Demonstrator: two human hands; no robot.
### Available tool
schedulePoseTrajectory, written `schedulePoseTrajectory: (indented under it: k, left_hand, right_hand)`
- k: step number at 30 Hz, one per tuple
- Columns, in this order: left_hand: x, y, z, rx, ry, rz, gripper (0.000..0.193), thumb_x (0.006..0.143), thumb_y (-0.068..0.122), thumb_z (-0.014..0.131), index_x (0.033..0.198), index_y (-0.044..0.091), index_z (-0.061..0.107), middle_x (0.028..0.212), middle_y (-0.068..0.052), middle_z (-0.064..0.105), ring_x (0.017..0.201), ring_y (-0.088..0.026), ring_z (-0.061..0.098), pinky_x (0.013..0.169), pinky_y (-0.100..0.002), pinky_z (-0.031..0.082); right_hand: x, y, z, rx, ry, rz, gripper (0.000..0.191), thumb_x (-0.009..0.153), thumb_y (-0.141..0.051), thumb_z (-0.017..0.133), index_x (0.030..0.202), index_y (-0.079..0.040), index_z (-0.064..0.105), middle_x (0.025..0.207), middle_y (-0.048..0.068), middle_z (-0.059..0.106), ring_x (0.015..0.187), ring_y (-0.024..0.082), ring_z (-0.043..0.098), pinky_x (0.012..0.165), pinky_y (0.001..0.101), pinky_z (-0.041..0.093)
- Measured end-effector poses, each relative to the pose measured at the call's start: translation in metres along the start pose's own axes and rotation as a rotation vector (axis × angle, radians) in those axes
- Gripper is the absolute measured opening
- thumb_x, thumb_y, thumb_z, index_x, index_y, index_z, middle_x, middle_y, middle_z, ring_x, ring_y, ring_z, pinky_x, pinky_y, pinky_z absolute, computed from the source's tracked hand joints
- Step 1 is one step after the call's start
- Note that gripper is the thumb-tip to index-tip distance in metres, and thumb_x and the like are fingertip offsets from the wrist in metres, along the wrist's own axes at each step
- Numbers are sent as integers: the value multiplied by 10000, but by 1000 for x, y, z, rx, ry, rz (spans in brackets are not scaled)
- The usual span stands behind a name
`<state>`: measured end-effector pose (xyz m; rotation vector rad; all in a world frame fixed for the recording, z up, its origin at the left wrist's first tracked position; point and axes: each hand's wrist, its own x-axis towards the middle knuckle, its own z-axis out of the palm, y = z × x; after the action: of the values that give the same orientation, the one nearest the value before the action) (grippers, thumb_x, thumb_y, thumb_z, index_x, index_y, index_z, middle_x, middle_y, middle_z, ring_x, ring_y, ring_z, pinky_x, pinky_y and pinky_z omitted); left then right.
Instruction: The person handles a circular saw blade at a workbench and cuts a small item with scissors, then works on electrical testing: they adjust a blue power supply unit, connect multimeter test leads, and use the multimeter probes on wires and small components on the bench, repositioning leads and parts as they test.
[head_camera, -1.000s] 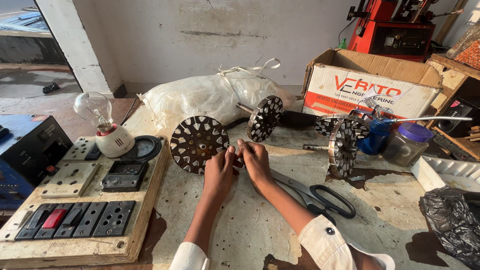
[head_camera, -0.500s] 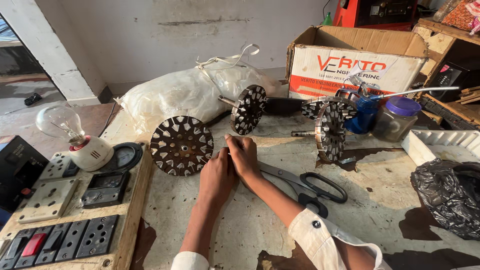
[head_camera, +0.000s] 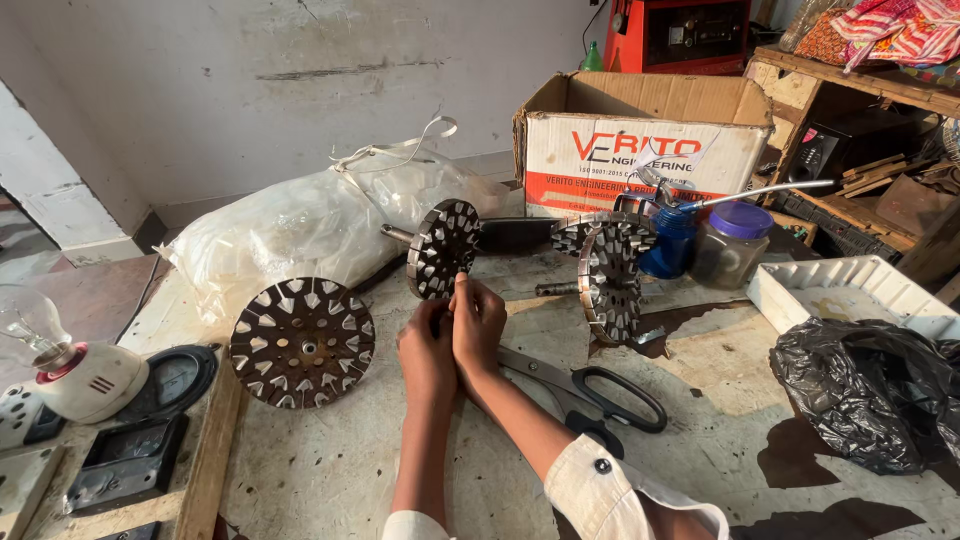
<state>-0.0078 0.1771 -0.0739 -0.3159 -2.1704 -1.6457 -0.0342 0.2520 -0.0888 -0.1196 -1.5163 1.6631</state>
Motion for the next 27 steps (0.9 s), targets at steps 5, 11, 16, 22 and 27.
schedulePoseTrajectory:
  k: [5, 11, 16, 22, 27]
  left_hand:
    - [3, -14, -1, -87, -46, -11, 259, 924, 75, 578, 1137, 19, 714, 1022, -180, 774, 941, -293, 760, 842, -398, 563]
    - [4, -18, -2, -155, -81, -71, 297, 956, 102, 533, 1181, 18, 709, 1035, -197, 769, 949, -303, 760, 854, -398, 553]
    - [5, -17, -3, -212, -56, -70, 310, 968, 115, 499, 1180, 9, 700, 1051, -210, 757, 971, -314, 745, 866, -403, 548]
    - [7, -15, -2, -183, -35, -147, 294, 1018, 206, 523, 1160, 16, 697, 1021, -210, 740, 925, -288, 711, 838, -396, 531]
    - [6, -17, -5, -267, -45, -178, 273, 1035, 197, 522, 1098, -32, 657, 961, -212, 729, 848, -249, 637, 783, -385, 518]
  right_hand:
    - [-4, -1, 1, -23, -39, 31, 467, 1032, -274, 583, 627, -55, 502, 559, -15, 474, 552, 73, 425, 530, 295, 356]
    - [-1, 8, 1, 66, -94, 60, 454, 1033, -290, 597, 646, -62, 527, 580, -39, 481, 556, 60, 426, 519, 281, 356]
    - [3, 17, 0, 7, -148, 18, 467, 1027, -300, 609, 638, -47, 560, 584, -22, 523, 564, 68, 468, 531, 281, 379]
    - [0, 14, -1, 25, -159, 1, 449, 1031, -301, 611, 671, -38, 564, 630, 5, 595, 613, 78, 520, 577, 281, 418]
    - [-10, -4, 4, -61, -219, -48, 392, 1029, -292, 602, 755, -11, 597, 664, 33, 629, 643, 97, 579, 595, 305, 463]
